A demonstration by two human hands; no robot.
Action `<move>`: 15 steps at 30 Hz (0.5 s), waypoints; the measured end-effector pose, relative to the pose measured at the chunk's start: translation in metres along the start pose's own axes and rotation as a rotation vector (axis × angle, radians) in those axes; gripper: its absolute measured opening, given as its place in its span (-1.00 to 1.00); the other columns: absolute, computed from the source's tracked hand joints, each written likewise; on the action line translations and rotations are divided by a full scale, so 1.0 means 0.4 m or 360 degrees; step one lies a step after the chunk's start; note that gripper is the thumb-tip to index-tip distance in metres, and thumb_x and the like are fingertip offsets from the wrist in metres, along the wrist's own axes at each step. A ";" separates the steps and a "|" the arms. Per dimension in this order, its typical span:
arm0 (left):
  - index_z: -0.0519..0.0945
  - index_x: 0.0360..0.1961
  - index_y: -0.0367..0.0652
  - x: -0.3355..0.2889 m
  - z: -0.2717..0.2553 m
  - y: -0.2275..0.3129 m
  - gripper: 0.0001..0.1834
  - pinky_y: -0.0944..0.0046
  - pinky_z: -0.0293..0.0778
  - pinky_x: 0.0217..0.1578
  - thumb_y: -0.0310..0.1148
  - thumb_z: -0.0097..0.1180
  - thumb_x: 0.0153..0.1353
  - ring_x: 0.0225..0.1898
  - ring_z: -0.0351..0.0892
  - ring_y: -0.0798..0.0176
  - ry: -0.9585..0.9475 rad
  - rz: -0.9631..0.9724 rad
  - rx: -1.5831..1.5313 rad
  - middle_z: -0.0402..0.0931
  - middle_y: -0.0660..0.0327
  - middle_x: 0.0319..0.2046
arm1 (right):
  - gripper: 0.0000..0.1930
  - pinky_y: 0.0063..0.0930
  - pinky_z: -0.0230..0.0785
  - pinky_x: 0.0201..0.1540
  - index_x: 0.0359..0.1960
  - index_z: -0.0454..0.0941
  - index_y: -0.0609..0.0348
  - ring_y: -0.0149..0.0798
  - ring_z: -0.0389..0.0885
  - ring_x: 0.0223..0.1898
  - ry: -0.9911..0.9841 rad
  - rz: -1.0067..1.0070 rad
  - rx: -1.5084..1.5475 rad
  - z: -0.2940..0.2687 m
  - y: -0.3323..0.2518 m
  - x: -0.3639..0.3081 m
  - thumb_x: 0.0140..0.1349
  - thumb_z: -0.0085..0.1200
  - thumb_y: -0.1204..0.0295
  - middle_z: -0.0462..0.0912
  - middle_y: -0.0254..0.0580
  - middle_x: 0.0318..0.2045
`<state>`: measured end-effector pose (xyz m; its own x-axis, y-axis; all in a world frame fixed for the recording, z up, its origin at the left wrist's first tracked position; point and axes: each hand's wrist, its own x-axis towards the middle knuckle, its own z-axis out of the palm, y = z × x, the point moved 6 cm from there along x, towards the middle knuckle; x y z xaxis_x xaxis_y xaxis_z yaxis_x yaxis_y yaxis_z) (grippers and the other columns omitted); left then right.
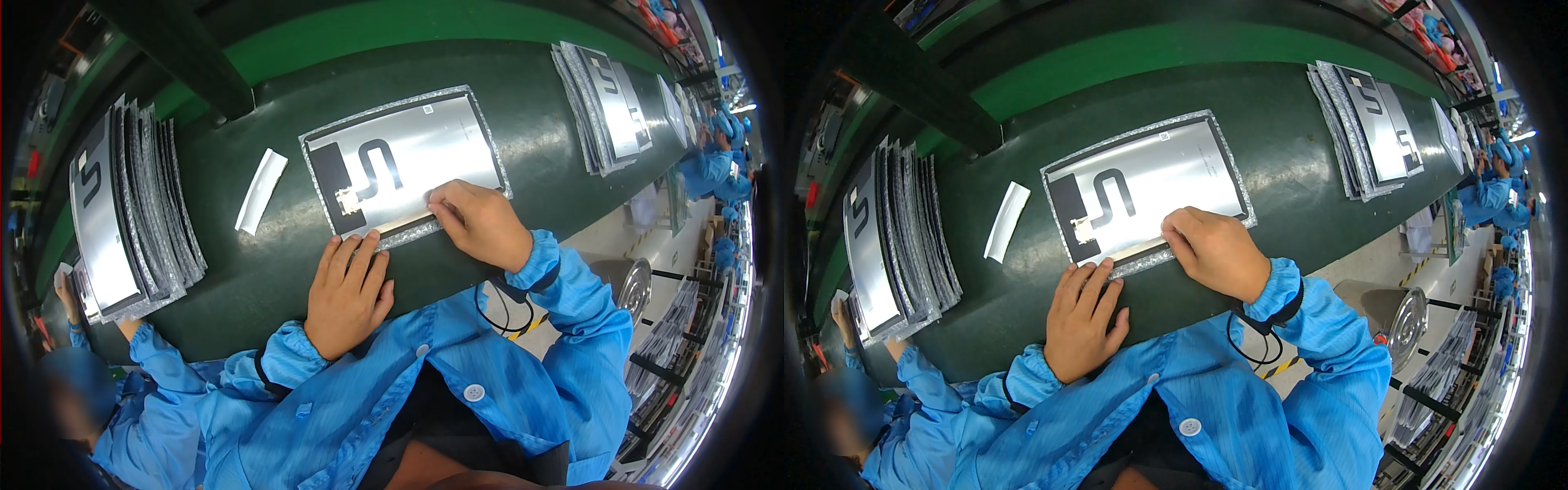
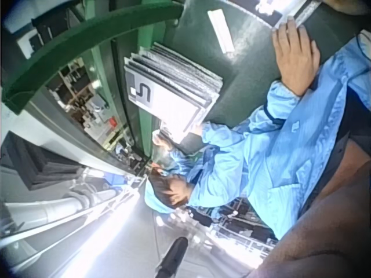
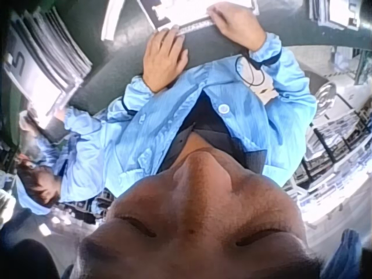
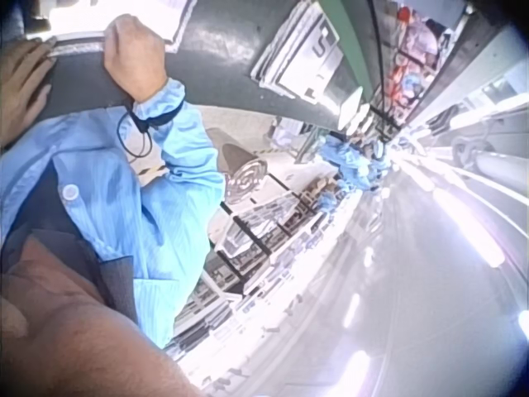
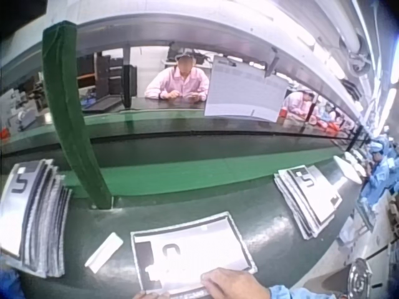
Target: Assembling flat electronic screen components by applying adhesive strips.
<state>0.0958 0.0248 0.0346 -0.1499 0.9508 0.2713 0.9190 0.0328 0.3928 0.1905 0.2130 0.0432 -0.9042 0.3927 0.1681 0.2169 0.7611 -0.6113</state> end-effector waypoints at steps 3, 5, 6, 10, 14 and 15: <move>0.63 0.01 -0.31 -0.001 0.001 0.003 -0.53 -0.24 0.36 0.29 -0.37 0.33 0.03 0.21 0.44 -0.16 -0.0007 -0.0005 -0.0001 0.46 -0.06 0.24 | -0.94 -0.19 0.55 -0.31 -0.24 0.53 0.17 0.05 0.69 -0.35 -0.0002 0.0003 0.0006 0.000 0.001 -0.003 0.33 0.14 0.49 0.67 -0.07 -0.36; 0.63 0.01 -0.31 -0.001 0.001 0.002 -0.52 -0.24 0.36 0.29 -0.37 0.34 0.03 0.22 0.44 -0.16 -0.0009 -0.0005 -0.0001 0.46 -0.06 0.24 | -0.94 -0.18 0.55 -0.31 -0.24 0.53 0.17 0.05 0.69 -0.35 0.0002 0.0000 0.0015 0.001 0.000 -0.001 0.33 0.13 0.49 0.67 -0.07 -0.36; 0.63 0.01 -0.30 -0.002 0.002 0.002 -0.52 -0.24 0.36 0.29 -0.37 0.34 0.03 0.22 0.43 -0.15 -0.0006 -0.0010 -0.0003 0.46 -0.06 0.24 | -0.95 -0.18 0.55 -0.31 -0.24 0.53 0.17 0.05 0.69 -0.36 0.0001 -0.0005 0.0007 0.001 0.000 -0.001 0.33 0.13 0.49 0.67 -0.08 -0.36; 0.63 0.02 -0.30 0.002 0.002 0.002 -0.51 -0.24 0.36 0.30 -0.37 0.34 0.02 0.22 0.43 -0.15 -0.0003 -0.0012 -0.0001 0.46 -0.04 0.24 | -0.95 -0.19 0.55 -0.31 -0.24 0.54 0.16 0.04 0.69 -0.35 -0.0012 0.0008 -0.0017 0.001 0.003 -0.001 0.33 0.13 0.48 0.68 -0.09 -0.35; 0.63 0.02 -0.30 0.004 0.001 0.003 -0.51 -0.23 0.36 0.29 -0.37 0.35 0.02 0.21 0.43 -0.15 -0.0017 -0.0003 0.0000 0.46 -0.04 0.23 | -0.90 -0.18 0.54 -0.33 -0.23 0.53 0.14 0.02 0.69 -0.39 0.0068 0.0013 -0.0073 0.000 -0.002 -0.003 0.30 0.18 0.44 0.68 -0.10 -0.40; 0.63 0.02 -0.30 0.006 0.001 0.003 -0.51 -0.23 0.36 0.29 -0.37 0.35 0.02 0.22 0.43 -0.15 -0.0019 -0.0011 -0.0006 0.46 -0.04 0.23 | -0.87 -0.18 0.53 -0.35 -0.23 0.53 0.15 0.00 0.69 -0.42 0.0083 0.0028 -0.0168 -0.005 -0.006 -0.003 0.28 0.21 0.42 0.67 -0.10 -0.43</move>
<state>0.0965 0.0271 0.0354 -0.1522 0.9540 0.2582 0.9166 0.0385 0.3980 0.1919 0.2118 0.0458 -0.8800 0.4310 0.1997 0.2729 0.8029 -0.5299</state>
